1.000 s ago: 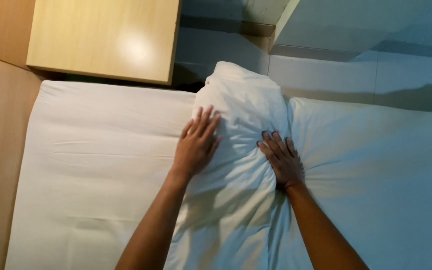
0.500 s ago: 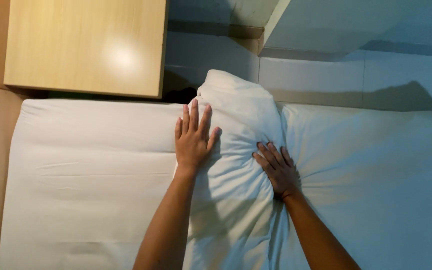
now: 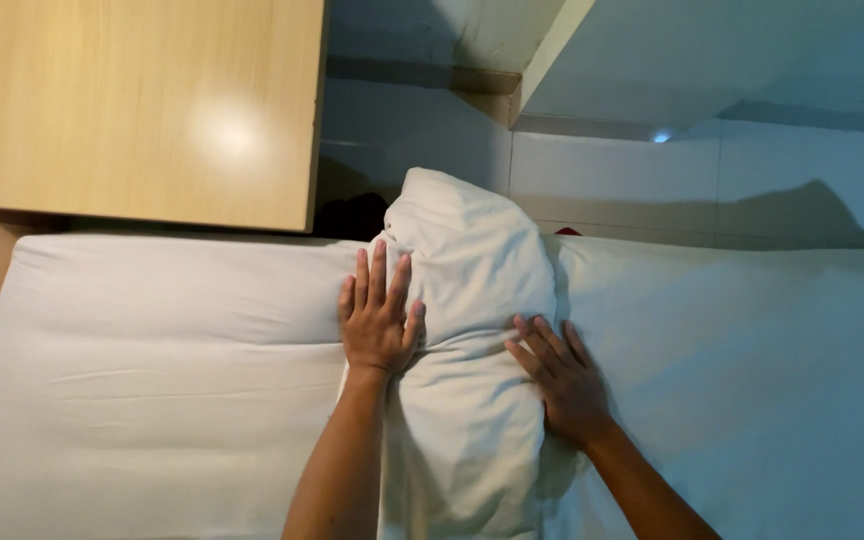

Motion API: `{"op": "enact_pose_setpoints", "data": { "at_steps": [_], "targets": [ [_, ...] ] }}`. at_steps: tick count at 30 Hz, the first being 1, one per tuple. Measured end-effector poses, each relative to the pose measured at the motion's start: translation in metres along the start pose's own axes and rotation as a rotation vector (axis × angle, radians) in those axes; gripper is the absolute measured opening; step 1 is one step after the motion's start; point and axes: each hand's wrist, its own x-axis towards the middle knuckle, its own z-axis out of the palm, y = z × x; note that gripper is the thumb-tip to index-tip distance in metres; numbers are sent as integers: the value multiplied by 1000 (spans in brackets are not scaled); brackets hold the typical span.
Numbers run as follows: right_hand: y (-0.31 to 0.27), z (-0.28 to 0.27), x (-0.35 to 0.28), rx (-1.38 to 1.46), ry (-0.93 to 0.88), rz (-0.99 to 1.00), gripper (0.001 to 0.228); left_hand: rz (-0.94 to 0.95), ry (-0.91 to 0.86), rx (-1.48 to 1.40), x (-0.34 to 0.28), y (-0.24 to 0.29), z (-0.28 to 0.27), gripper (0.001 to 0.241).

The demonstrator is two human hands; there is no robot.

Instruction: The person folds a white duvet on a bed by hand. They start at the head of the bed, folding the duvet in half lengthwise, and then proceed to fold it again into a compact rectangular shape.

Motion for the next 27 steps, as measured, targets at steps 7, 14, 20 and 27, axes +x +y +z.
{"op": "enact_pose_setpoints", "data": {
  "at_steps": [7,14,20,27],
  "targets": [
    [60,-35,80,20,-113,-99,70,-18,-2,-12,5,3,-1,62],
    [88,-29,140,12,-151,-39,76,-11,22,-22,3,3,-2,61],
    [92,-22,183,38,-200,78,76,-32,8,-17,4,5,-2,61],
    [100,-10,191,-98,-193,-60,51,-19,15,-24,4,3,-3,61]
  ]
}}
